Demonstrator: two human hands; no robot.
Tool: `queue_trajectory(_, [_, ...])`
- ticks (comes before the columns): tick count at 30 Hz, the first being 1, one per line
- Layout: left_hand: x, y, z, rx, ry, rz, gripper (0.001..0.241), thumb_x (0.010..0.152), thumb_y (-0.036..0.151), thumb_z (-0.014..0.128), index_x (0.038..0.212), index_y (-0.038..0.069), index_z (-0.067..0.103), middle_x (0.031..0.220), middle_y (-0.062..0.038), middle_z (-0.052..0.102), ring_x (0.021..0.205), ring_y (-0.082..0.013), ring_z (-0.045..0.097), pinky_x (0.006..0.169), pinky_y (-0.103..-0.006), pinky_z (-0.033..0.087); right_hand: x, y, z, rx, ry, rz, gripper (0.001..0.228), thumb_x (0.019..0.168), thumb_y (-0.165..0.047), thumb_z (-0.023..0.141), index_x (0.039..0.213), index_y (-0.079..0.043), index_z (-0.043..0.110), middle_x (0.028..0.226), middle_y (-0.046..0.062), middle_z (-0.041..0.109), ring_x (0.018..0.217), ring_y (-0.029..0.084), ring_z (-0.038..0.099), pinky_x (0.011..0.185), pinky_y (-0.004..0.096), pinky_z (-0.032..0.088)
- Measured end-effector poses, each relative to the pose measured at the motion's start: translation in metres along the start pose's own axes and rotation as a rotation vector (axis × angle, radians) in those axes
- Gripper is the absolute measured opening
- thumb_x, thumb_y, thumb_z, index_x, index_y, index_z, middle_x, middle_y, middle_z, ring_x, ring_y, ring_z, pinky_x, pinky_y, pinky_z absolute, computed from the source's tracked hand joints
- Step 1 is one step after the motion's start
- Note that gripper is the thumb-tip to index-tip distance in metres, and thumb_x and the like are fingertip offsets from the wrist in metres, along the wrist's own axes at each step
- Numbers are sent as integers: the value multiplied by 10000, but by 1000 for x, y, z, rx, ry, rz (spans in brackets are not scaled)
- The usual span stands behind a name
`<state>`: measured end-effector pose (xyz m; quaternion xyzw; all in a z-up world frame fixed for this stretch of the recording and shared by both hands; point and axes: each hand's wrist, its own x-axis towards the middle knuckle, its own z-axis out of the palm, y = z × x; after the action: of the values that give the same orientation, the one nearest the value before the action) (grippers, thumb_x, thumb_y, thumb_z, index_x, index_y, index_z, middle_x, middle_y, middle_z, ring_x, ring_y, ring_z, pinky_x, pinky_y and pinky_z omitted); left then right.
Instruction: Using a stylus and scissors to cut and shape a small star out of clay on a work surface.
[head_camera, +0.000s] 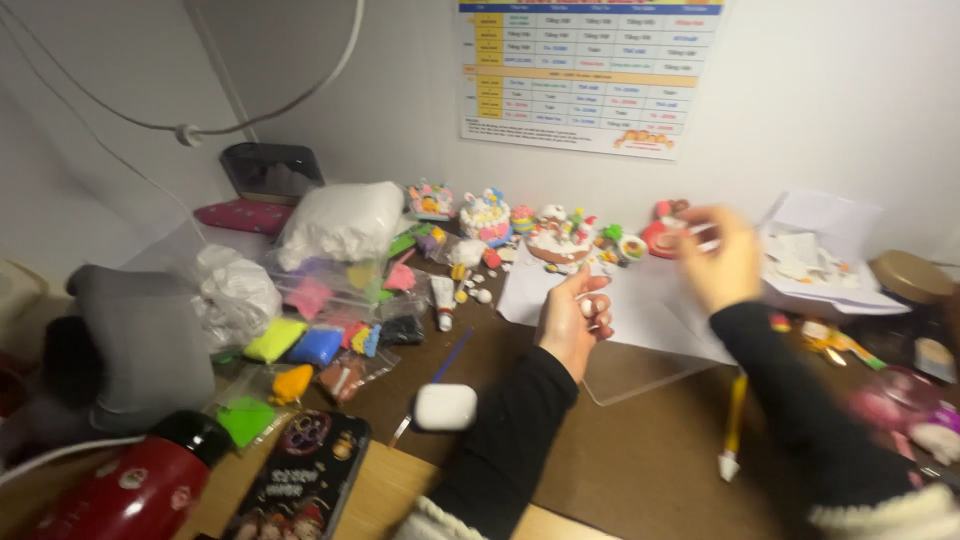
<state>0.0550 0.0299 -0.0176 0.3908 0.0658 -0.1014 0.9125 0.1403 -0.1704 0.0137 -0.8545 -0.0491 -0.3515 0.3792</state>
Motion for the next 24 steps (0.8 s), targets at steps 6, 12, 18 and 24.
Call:
queue_trajectory(6, [1, -36, 10, 181, -39, 158, 283, 1018, 290, 595, 1145, 41, 646, 694, -57, 497, 565, -144, 523, 474, -244, 407, -119, -80, -20, 515, -3, 43, 381, 1110, -327, 557, 1249, 18, 638, 1087, 240, 669, 1033, 316, 605, 894, 474, 495])
queue_trajectory(12, [-28, -57, 26, 261, -264, 377, 597, 913, -66, 457, 1506, -5, 463, 1375, -277, 618, 1286, -301, 610, 1074, -402, 480, -151, -96, -32, 1140, -16, 817, 569, 1099, -531, 321, 1420, -92, 487, 1348, 108, 537, 1229, 230, 554, 1039, 368, 460])
queue_trajectory(18, [-7, -66, 28, 119, -187, 242, 422, 1049, 92, 577, 1463, 12, 567, 1381, -199, 620, 1263, -249, 597, 1088, -441, 490, -166, -96, -3, 1118, -164, 642, 571, 1104, -435, 348, 1451, -1, 480, 1440, 235, 529, 1337, 269, 518, 1134, 390, 430])
queue_trajectory(24, [24, -26, -15, -83, -157, 350, 827, 1052, 631, 432, 1665, 133, 185, 1736, -118, 118, 1589, -331, 124, 1303, -484, 31, -164, -168, -39, 848, -476, 337, 761, 1007, -623, 352, 1625, -183, 299, 1675, 174, 261, 1547, 304, 202, 1270, 479, 161])
